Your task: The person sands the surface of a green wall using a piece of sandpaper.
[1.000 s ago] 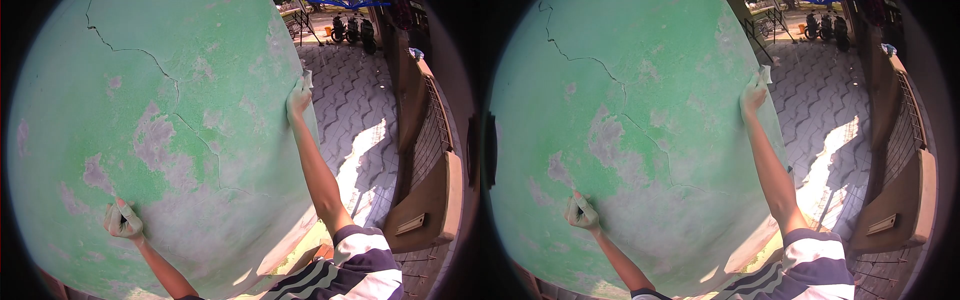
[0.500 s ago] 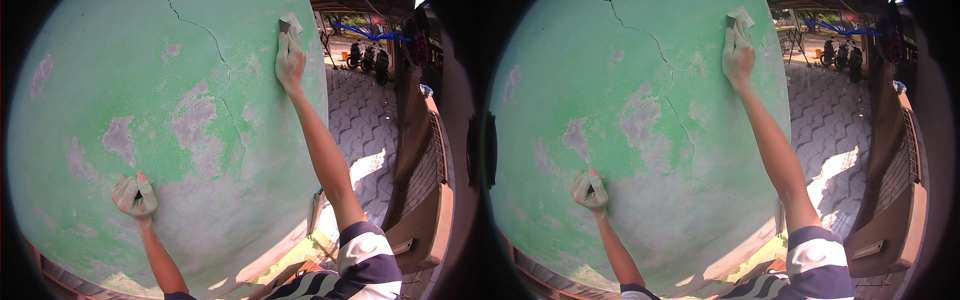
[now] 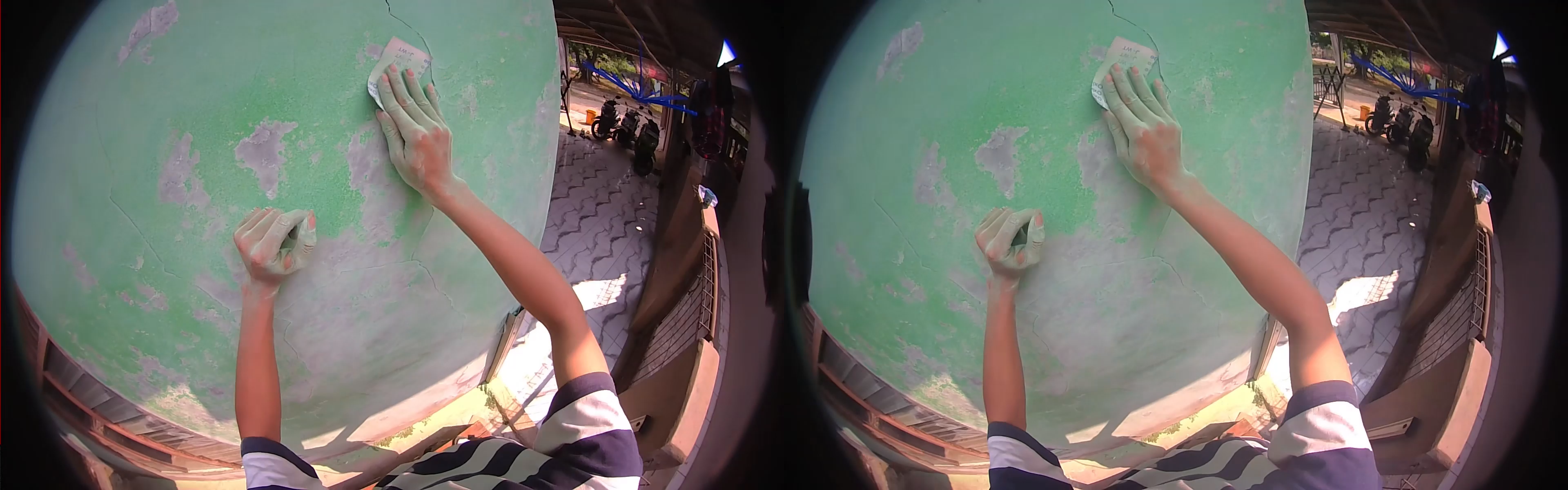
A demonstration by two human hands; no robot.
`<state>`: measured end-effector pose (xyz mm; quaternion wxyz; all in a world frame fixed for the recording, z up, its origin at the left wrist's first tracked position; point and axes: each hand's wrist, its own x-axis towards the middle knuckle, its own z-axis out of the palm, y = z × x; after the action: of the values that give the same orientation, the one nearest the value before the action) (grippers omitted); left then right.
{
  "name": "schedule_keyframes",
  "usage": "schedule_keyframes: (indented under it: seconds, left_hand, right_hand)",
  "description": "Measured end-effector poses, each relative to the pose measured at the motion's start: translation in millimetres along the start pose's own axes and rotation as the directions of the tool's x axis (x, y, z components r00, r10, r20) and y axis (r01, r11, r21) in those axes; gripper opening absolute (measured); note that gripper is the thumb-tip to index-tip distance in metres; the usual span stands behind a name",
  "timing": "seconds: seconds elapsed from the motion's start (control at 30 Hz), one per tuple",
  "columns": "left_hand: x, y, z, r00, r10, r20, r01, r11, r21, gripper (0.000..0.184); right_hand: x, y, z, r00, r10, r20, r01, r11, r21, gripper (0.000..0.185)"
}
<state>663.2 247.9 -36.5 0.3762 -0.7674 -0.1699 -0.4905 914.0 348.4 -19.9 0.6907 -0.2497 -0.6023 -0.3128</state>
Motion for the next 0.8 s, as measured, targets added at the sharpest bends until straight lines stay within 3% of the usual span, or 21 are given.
schedule_keyframes:
  seconds: [0.07,0.13,0.3,0.37,0.5,0.57,0.7,0.77,0.8]
  left_hand:
    - [9.7,-1.5,4.3,0.994,0.105,-0.006,-0.105,0.994,0.010,0.033]
    - [18.8,-3.8,2.5,0.973,0.188,0.133,-0.204,0.972,0.115,0.060]
    - [72.4,-9.6,1.3,0.952,0.195,0.237,-0.239,0.956,0.173,0.075]
    - [92.6,-15.4,1.9,0.938,0.213,0.275,-0.271,0.943,0.195,0.073]
    - [103.9,-26.8,5.8,0.933,0.143,0.330,-0.187,0.977,0.104,0.070]
    - [108.6,-23.9,2.6,0.903,-0.007,0.429,-0.028,0.997,0.075,0.066]
    - [103.6,-34.9,11.9,0.913,0.080,0.400,-0.151,0.977,0.149,0.063]
    - [97.6,-34.2,8.2,0.883,0.085,0.462,-0.208,0.953,0.222,0.058]
    - [97.0,-38.4,5.2,0.884,0.089,0.459,-0.214,0.950,0.229,0.058]
  right_hand:
    - [-5.9,-26.2,-10.8,0.960,-0.198,0.199,0.186,0.979,0.082,0.043]
    - [0.5,-31.5,-12.3,0.935,-0.274,0.224,0.239,0.956,0.169,0.041]
    - [35.9,-23.2,-18.2,0.841,-0.471,0.265,0.349,0.848,0.400,0.034]
    - [55.2,-26.2,-30.2,0.777,-0.252,0.577,-0.057,0.885,0.463,0.031]
    - [82.7,-22.5,-30.7,0.816,-0.315,0.484,-0.014,0.828,0.561,0.030]
    - [100.3,-19.7,-36.7,0.709,-0.194,0.678,-0.227,0.847,0.481,0.037]
    - [129.9,-2.9,-28.8,0.712,-0.104,0.695,-0.357,0.798,0.485,0.047]
    - [145.0,3.3,-23.7,0.729,-0.072,0.680,-0.386,0.777,0.497,0.051]
    - [151.2,5.1,-21.5,0.787,0.038,0.616,-0.433,0.745,0.507,0.053]
